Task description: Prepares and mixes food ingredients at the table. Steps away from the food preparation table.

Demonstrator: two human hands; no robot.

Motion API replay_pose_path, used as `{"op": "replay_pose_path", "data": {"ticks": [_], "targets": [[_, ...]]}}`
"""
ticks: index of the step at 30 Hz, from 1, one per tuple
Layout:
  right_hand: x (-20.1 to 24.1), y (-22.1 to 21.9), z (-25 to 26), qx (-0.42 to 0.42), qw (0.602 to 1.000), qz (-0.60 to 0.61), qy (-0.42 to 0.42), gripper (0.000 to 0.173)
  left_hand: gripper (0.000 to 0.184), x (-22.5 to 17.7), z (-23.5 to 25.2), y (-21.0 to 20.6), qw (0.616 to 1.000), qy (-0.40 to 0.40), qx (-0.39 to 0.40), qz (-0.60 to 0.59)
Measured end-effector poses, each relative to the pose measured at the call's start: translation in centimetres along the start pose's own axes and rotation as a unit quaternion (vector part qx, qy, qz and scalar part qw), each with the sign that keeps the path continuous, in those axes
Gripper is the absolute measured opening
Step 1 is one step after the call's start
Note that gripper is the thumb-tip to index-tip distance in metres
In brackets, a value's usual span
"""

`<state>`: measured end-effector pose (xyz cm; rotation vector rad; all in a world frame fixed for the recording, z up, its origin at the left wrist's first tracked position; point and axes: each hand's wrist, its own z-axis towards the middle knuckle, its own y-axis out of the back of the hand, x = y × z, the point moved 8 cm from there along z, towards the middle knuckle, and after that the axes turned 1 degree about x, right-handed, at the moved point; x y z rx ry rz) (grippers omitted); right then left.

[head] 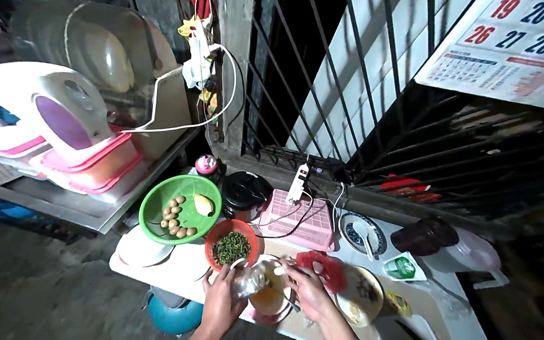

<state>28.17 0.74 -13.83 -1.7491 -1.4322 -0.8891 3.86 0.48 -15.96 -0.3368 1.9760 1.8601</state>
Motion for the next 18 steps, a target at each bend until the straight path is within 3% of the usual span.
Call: {"op": "replay_pose_path", "data": {"ticks": [6, 12, 18], "targets": [[0.5, 0.7, 1.4, -0.047, 0.957, -0.256, 0.127, 0.026, 0.070, 4.1, -6.9, 1.1, 0.998, 0.014, 0.039, -0.045], [1.0, -0.3, 0.8, -0.067, 0.909, -0.371, 0.177, 0.021, 0.069, 7.8, -12.1, -0.1, 0.994, 0.074, 0.037, -0.076], [0.9, -0.3, 1.8, -0.076, 0.861, -0.459, 0.203, 0.018, 0.066, 8.3, -12.5, 0.6, 0.991, 0.106, -0.003, -0.079]]}}
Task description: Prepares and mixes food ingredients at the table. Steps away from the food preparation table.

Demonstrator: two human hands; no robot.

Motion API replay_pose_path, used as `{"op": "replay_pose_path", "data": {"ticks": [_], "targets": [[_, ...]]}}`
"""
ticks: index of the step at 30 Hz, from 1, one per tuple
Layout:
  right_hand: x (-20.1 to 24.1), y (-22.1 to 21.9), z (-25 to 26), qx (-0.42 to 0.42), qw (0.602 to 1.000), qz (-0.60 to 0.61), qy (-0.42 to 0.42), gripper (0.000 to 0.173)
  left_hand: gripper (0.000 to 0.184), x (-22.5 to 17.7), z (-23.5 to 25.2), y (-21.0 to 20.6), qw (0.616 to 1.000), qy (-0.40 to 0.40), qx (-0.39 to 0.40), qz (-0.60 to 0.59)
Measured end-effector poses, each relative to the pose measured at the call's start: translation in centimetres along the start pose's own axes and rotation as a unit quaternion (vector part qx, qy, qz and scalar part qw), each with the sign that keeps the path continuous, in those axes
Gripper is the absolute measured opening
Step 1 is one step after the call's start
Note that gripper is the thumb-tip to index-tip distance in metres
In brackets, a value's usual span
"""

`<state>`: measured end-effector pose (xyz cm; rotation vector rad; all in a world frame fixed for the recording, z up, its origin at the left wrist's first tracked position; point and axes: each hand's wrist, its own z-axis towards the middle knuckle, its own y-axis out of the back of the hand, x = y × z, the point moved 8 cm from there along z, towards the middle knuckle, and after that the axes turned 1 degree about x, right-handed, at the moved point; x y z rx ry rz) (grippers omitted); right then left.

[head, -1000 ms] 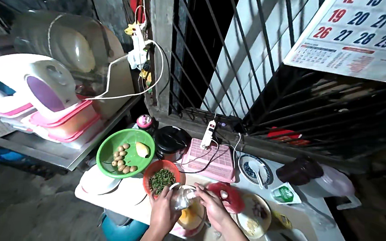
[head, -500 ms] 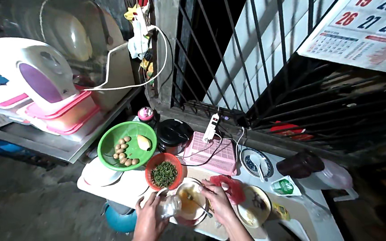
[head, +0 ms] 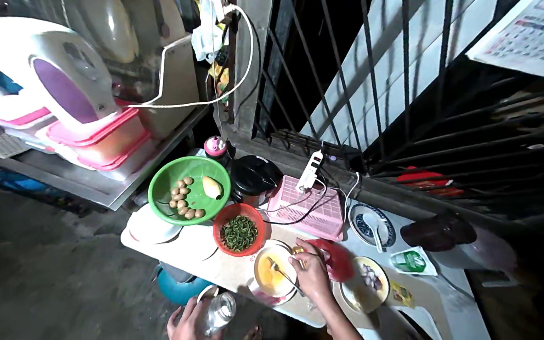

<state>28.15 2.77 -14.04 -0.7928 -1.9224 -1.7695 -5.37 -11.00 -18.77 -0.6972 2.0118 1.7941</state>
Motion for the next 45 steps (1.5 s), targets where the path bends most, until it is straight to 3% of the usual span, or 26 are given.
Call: {"op": "replay_pose_path", "data": {"ticks": [10, 21, 28, 32, 37, 41, 45], "targets": [[-0.1, 1.5, -0.9, -0.078, 0.989, -0.121, 0.027, 0.017, 0.066, 1.1, 1.3, 3.1, 0.998, 0.002, -0.056, 0.014], [0.8, -1.1, -1.8, 0.003, 0.999, -0.047, 0.010, 0.019, 0.066, 1.1, 1.0, 3.3, 0.998, 0.003, -0.060, 0.010], [1.6, -0.3, -1.3, -0.031, 0.997, -0.059, 0.040, 0.021, 0.068, 1.3, 0.6, 3.3, 0.998, -0.002, -0.066, 0.009], [0.9, -0.7, -1.1, 0.038, 0.994, -0.104, 0.019, 0.019, 0.067, 1.9, 0.1, 3.3, 0.997, 0.003, -0.071, 0.015], [0.0, -0.7, -1.0, -0.003, 0.991, -0.127, 0.030, 0.020, 0.064, 2.3, -0.3, 3.5, 0.996, 0.010, -0.080, 0.022], [-0.2, -1.3, -0.5, 0.053, 0.985, -0.163, 0.006, 0.019, 0.064, 1.9, -0.5, 3.9, 0.996, 0.005, -0.085, 0.021], [0.2, -0.1, -0.5, -0.060, 0.989, -0.132, 0.041, 0.028, 0.063, 1.5, -0.6, 4.3, 0.996, -0.012, -0.091, 0.013]]}}
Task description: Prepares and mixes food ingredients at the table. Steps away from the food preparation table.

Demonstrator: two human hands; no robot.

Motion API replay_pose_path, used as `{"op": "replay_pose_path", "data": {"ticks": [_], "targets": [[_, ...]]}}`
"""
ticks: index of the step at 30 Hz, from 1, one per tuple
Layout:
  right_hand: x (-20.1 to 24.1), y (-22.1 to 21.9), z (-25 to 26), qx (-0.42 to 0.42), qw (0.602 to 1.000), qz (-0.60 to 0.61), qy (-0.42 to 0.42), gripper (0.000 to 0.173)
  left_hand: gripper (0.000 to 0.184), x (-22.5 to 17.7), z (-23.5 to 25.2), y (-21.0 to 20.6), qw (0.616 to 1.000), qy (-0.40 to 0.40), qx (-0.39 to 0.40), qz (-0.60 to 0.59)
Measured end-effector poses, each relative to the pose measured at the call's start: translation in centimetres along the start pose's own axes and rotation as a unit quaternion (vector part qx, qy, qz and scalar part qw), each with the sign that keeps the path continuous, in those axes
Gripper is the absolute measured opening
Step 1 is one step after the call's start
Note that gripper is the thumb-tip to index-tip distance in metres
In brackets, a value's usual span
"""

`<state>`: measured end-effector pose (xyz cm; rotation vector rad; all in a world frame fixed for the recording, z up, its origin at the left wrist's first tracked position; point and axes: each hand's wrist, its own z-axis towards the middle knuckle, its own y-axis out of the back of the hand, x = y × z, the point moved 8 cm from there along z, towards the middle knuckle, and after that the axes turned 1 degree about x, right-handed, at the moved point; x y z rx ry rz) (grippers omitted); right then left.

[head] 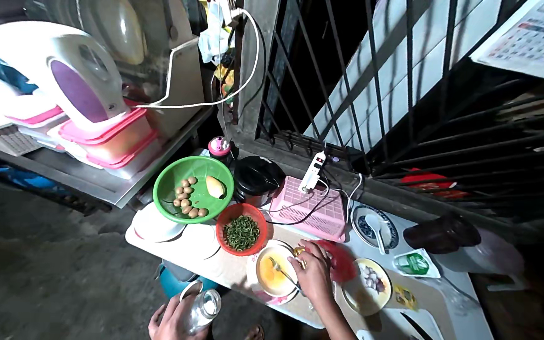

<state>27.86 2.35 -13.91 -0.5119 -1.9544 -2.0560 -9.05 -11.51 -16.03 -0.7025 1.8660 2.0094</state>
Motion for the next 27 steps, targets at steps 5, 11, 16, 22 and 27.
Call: {"op": "replay_pose_path", "data": {"ticks": [5, 11, 16, 22, 27], "targets": [[-1.2, -1.1, -1.2, -0.182, 0.980, 0.069, 0.048, 0.033, 0.062, -0.8, -0.4, 0.8, 1.000, -0.026, 0.006, 0.004], [-4.8, -10.4, -1.2, 0.033, 0.999, -0.037, -0.023, 0.025, 0.063, -1.8, -1.1, 1.1, 0.999, -0.028, 0.034, 0.003], [-4.3, -9.9, -0.8, 0.013, 1.000, -0.006, -0.012, 0.018, 0.062, -2.7, -0.9, -0.2, 0.998, -0.054, 0.041, 0.010], [2.7, -3.6, -4.4, -0.042, 0.945, 0.311, 0.086, 0.030, 0.070, -4.9, 2.2, -2.9, 0.994, -0.086, 0.066, 0.031], [8.9, -1.5, -8.1, 0.054, 0.914, 0.333, 0.225, 0.050, 0.063, -8.2, 4.9, -4.4, 0.987, -0.144, 0.037, 0.064]]}}
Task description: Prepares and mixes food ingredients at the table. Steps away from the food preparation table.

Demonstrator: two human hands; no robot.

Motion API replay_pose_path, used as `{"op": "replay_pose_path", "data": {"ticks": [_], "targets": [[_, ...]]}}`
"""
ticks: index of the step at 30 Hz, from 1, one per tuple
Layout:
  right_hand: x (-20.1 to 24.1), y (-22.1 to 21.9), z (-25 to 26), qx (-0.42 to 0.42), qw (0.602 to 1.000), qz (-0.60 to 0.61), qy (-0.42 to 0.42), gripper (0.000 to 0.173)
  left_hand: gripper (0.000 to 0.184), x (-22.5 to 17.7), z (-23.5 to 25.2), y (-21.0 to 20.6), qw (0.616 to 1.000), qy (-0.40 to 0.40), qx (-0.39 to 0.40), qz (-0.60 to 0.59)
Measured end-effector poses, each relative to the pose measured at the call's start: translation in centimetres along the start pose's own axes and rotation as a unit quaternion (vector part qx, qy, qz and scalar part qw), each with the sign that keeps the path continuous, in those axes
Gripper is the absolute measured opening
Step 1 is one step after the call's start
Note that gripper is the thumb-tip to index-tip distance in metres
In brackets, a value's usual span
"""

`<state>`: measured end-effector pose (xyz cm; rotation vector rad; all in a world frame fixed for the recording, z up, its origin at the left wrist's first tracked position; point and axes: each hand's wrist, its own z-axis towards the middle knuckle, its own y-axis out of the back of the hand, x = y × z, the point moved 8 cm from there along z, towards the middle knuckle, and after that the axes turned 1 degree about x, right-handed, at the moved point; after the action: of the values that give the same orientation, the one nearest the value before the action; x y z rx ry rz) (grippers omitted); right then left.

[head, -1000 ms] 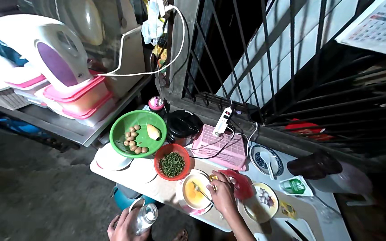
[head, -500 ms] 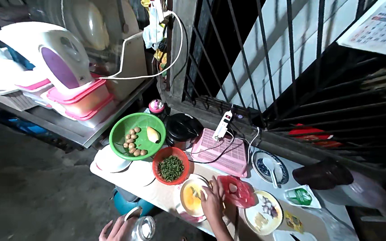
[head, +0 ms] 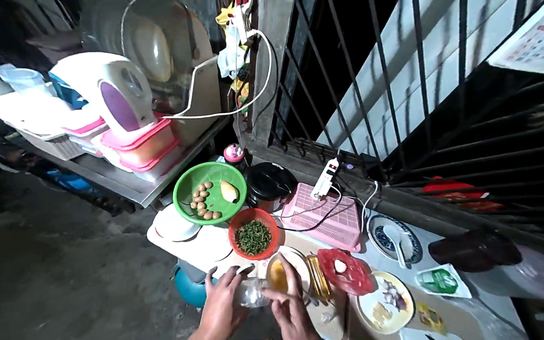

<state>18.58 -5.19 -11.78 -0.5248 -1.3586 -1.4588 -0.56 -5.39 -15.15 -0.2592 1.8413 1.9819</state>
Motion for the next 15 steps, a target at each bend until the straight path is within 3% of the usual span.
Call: {"op": "replay_pose_path", "data": {"ticks": [3, 7, 11, 15], "targets": [[-1.2, -1.0, 0.0, 0.068, 0.993, -0.078, -0.050, 0.062, 0.061, -1.9, 1.4, 0.2, 0.999, -0.034, 0.009, 0.042], [-3.1, -1.2, -0.7, 0.058, 0.987, 0.071, -0.134, 0.083, 0.065, -3.0, 2.3, -0.4, 0.996, -0.037, 0.041, 0.076], [-4.9, -1.6, -1.8, 0.062, 0.918, 0.258, -0.295, 0.079, 0.070, -2.9, 2.0, -2.5, 0.991, 0.005, 0.127, 0.047], [-6.2, -1.0, -3.0, 0.031, 0.853, 0.312, -0.417, 0.075, 0.076, -3.0, 1.4, -3.8, 0.984, 0.030, 0.173, 0.019]]}}
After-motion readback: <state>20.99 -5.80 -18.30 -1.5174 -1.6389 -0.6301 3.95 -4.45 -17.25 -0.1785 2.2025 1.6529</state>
